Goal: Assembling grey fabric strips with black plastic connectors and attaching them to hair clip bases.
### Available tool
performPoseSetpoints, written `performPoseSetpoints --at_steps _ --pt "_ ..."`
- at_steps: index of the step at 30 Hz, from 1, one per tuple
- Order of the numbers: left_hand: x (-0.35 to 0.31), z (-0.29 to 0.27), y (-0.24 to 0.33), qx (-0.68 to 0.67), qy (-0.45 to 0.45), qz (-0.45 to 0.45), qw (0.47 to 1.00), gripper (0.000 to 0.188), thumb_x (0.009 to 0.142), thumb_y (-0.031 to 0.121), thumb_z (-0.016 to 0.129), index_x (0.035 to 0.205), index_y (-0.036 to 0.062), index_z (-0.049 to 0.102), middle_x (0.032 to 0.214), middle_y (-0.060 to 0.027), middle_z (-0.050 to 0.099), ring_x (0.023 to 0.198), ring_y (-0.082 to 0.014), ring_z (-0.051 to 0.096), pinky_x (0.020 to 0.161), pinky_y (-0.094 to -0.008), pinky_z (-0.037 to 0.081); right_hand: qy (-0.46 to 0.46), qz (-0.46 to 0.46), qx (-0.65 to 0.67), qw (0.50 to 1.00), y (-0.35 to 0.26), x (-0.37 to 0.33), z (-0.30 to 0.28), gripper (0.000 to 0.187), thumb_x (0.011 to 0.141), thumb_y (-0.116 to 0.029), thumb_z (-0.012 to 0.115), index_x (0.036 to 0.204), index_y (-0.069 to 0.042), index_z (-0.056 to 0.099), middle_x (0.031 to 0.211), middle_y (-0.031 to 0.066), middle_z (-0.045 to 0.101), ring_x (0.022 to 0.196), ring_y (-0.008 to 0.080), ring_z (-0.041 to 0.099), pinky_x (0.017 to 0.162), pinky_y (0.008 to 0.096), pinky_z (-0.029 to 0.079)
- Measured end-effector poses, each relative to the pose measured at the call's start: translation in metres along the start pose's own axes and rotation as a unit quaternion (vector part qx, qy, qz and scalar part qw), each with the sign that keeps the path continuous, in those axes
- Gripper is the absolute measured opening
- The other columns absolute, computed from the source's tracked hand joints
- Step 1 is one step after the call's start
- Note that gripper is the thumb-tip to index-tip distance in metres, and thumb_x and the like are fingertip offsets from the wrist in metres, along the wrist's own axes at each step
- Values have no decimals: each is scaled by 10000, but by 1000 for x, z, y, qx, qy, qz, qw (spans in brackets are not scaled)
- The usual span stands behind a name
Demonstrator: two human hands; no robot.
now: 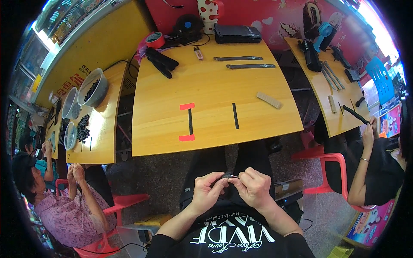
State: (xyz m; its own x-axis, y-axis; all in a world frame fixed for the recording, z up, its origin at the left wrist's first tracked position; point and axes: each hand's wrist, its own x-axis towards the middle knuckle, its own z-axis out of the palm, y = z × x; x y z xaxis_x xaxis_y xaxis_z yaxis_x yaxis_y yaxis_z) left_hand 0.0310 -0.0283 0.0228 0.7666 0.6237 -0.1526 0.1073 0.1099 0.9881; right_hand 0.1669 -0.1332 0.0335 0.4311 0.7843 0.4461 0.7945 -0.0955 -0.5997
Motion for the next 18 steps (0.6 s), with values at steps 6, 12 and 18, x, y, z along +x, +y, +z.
performPoseSetpoints --at_steps 6,12,18 --pt "4 -1 5 144 8 89 985 119 880 19 616 981 -31 656 739 -64 644 595 -106 608 519 -232 473 -42 -57 -23 997 3 7 -3 353 812 -252 708 597 -77 489 572 59 437 476 227 505 419 323 364" --pt "5 2 5 170 16 139 975 124 874 30 632 978 -34 654 760 -82 655 649 -129 632 560 -261 494 -45 -47 -33 997 4 7 -5 297 800 -218 708 613 -91 515 604 52 481 498 215 536 437 312 398" --pt "2 -11 -9 -348 -125 -153 917 231 951 87 550 1149 -12 617 938 -66 662 836 -135 630 770 -269 514 -46 -37 47 997 6 7 -6 288 813 -194 695 609 -79 528 591 63 498 511 231 553 438 325 403"
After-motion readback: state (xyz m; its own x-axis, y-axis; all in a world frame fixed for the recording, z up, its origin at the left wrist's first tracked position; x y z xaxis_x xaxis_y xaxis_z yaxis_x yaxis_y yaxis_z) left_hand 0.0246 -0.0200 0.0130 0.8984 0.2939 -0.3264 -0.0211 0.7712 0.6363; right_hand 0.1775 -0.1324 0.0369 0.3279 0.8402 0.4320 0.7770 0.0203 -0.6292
